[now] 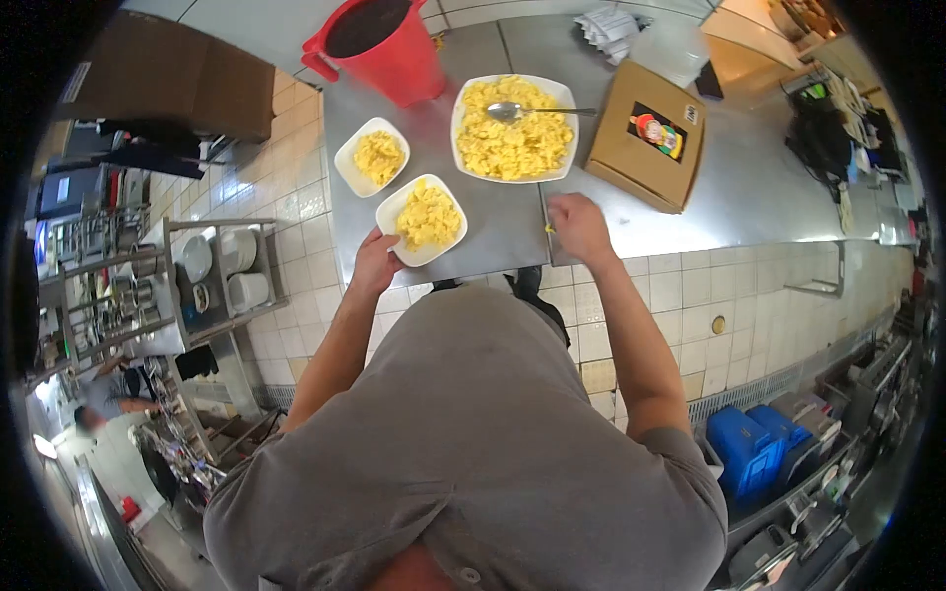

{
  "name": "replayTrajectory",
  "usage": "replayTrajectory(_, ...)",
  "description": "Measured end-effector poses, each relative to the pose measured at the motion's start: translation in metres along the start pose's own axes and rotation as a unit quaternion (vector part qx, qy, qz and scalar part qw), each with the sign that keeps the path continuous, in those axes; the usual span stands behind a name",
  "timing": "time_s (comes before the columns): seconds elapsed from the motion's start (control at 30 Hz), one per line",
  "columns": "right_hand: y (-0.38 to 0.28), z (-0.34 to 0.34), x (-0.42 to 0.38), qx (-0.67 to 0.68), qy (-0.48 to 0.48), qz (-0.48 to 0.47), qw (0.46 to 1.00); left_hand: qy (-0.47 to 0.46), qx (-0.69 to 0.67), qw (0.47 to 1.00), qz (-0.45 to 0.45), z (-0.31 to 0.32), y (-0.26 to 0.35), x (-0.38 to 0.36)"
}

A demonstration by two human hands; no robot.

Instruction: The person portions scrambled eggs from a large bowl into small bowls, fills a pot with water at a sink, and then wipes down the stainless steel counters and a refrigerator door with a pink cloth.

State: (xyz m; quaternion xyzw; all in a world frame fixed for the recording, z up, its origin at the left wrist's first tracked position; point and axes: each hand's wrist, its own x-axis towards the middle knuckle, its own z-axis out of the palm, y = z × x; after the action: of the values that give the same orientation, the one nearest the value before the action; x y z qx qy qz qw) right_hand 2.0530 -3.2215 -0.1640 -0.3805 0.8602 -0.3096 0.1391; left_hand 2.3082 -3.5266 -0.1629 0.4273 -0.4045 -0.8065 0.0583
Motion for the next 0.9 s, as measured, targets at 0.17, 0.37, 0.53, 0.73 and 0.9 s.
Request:
replayTrajectory(0.17, 0.002, 0.007, -0.044, -0.109, -0.105, -0.130, 0.980, -0.006, -0.005, 1.000, 0.004, -0.003, 0.006, -0.005)
replayTrajectory(0.37, -0.062, -0.055, -0.047, -0.221, -0.326, 0.121, 0.911, -0.009, -0.040, 0.999, 0.013, -0.047, 0.022, -0.022)
replayTrajectory(0.53, -0.126, 0.064, 0.025, 0.306, -0.193, 0.120, 0.925, 0.007, -0.085, 0.995, 0.055, -0.134, 0.044, -0.035)
replayTrajectory(0.73, -0.203, 0.183, 0.164, 0.409, -0.037, 0.302, 0.860, 0.015, -0.048, 0.995, 0.091, -0.221, 0.115, -0.054)
replayTrajectory(0.9, -0.180, 0.183, 0.156, 0.357, -0.003, 0.253, 0.899, 0.053, -0.035, 0.989, 0.135, -0.241, 0.142, -0.068)
